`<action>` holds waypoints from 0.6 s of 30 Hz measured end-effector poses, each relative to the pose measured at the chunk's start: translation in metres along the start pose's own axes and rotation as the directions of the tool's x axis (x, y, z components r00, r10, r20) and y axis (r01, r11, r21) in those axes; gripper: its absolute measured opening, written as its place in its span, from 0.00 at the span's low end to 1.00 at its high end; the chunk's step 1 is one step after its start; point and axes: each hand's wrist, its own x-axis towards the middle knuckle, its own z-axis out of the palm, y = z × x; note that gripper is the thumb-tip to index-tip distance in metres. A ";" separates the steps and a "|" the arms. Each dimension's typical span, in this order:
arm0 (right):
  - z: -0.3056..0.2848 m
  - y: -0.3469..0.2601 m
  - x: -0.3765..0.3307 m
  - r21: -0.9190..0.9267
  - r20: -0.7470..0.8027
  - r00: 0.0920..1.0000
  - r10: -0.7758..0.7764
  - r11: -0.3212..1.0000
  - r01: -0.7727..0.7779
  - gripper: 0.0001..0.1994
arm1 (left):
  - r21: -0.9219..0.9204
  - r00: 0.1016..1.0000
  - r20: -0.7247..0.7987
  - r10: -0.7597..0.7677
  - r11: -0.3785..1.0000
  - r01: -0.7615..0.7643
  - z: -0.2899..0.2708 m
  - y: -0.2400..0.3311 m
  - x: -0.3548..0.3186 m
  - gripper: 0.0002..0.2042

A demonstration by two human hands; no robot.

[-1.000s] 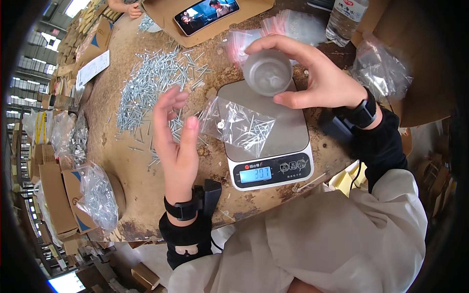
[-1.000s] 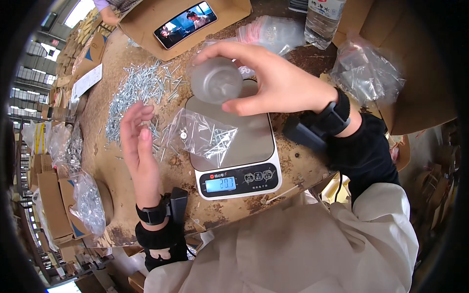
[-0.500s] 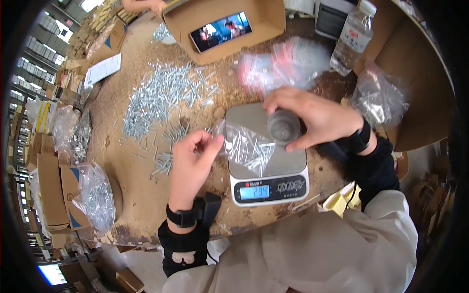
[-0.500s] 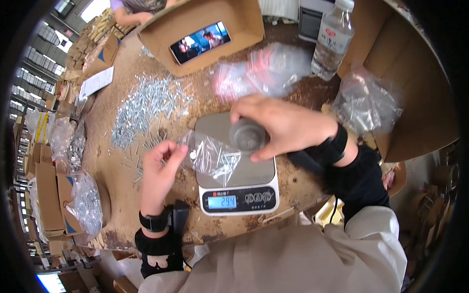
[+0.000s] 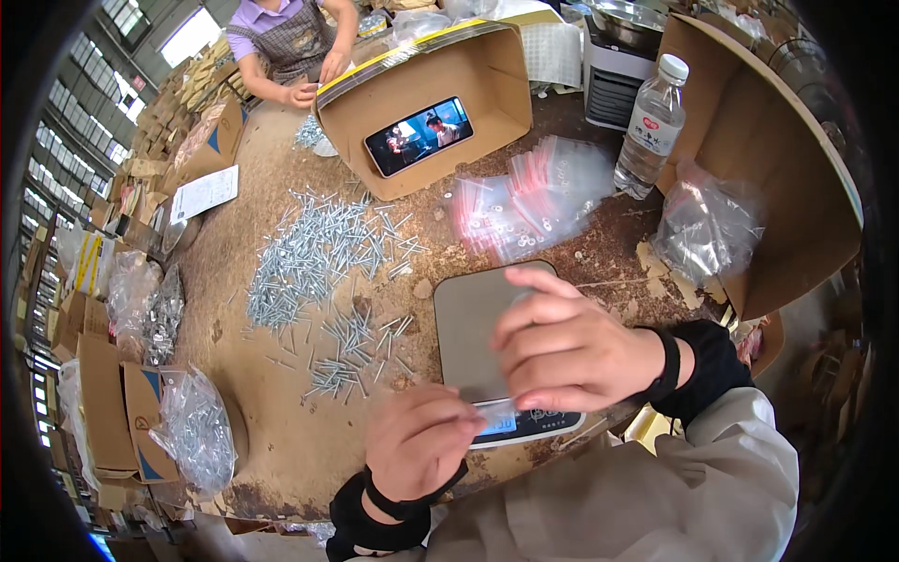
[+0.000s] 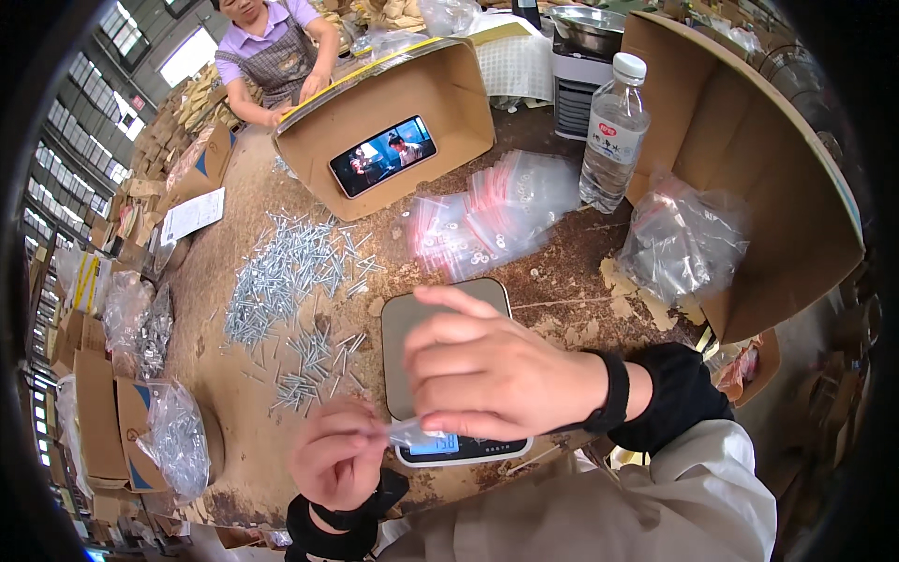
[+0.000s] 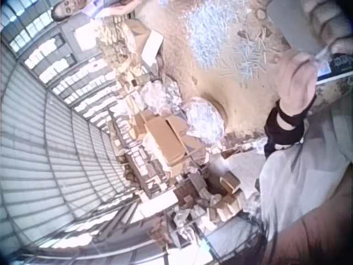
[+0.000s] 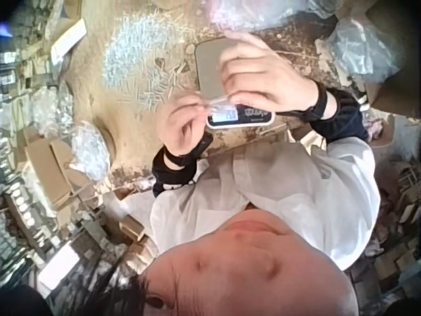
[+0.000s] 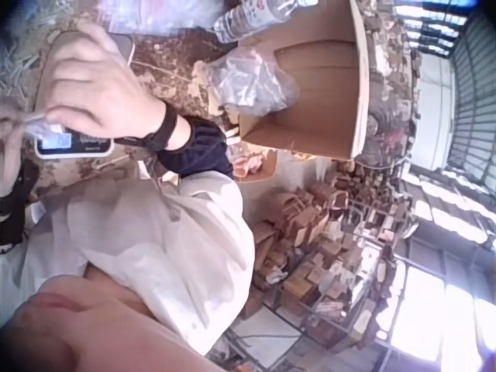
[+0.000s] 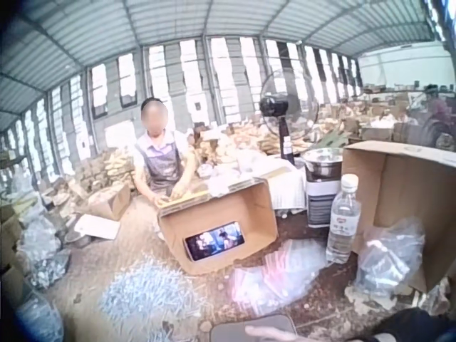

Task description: The person repeatedly scoops nails from a table pile onto a digital scale, then transfers them into small plastic bags. They seal each bag and place it aside while continuing the cycle. A smartphone playing a video is visible on the table.

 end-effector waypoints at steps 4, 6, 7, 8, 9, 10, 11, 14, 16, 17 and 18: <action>-0.004 -0.005 -0.001 0.103 -0.080 0.997 0.001 0.995 0.008 0.07 | -0.236 0.988 -0.128 -0.081 0.971 0.049 0.009 -0.004 -0.010 0.23; -0.005 -0.006 0.000 0.110 -0.112 0.993 -0.031 0.993 0.043 0.07 | -0.300 0.973 -0.156 -0.168 0.947 0.115 0.011 -0.003 -0.010 0.22; -0.004 -0.006 0.000 0.109 -0.127 0.991 -0.036 0.993 0.050 0.07 | -0.323 0.959 -0.170 -0.228 0.932 0.165 0.012 -0.002 -0.010 0.20; -0.001 -0.007 -0.002 0.108 -0.141 0.989 -0.042 0.992 0.057 0.07 | -0.347 0.940 -0.184 -0.289 0.913 0.213 0.012 -0.001 -0.009 0.19; 0.000 -0.009 -0.004 0.106 -0.156 0.987 -0.046 0.992 0.063 0.07 | -0.285 0.951 -0.097 -0.292 0.924 0.255 0.010 -0.001 -0.004 0.16; 0.001 -0.009 -0.005 0.106 -0.170 0.983 -0.062 0.991 0.081 0.07 | -0.218 0.954 -0.009 -0.300 0.932 0.291 0.004 -0.003 0.005 0.13; 0.001 -0.009 -0.005 0.100 -0.177 0.982 -0.063 0.992 0.082 0.07 | -0.147 0.947 0.078 -0.311 0.936 0.319 0.002 -0.005 0.009 0.11; 0.001 -0.010 -0.005 0.065 -0.192 0.979 -0.064 0.995 0.078 0.06 | -0.217 0.944 0.089 -0.319 0.918 0.331 0.003 -0.008 0.004 0.05; -0.002 -0.012 -0.006 0.010 -0.200 0.979 -0.046 0.999 0.049 0.06 | -0.249 0.951 0.070 -0.300 0.918 0.308 0.003 -0.008 0.002 0.05; -0.001 -0.012 -0.006 0.017 -0.185 0.982 -0.024 0.999 0.027 0.06 | -0.261 0.953 0.058 -0.299 0.916 0.303 0.003 -0.007 0.000 0.05; 0.001 -0.011 -0.005 0.024 -0.167 0.986 0.001 1.000 0.003 0.06 | -0.276 0.953 0.044 -0.299 0.913 0.299 0.003 -0.006 0.000 0.05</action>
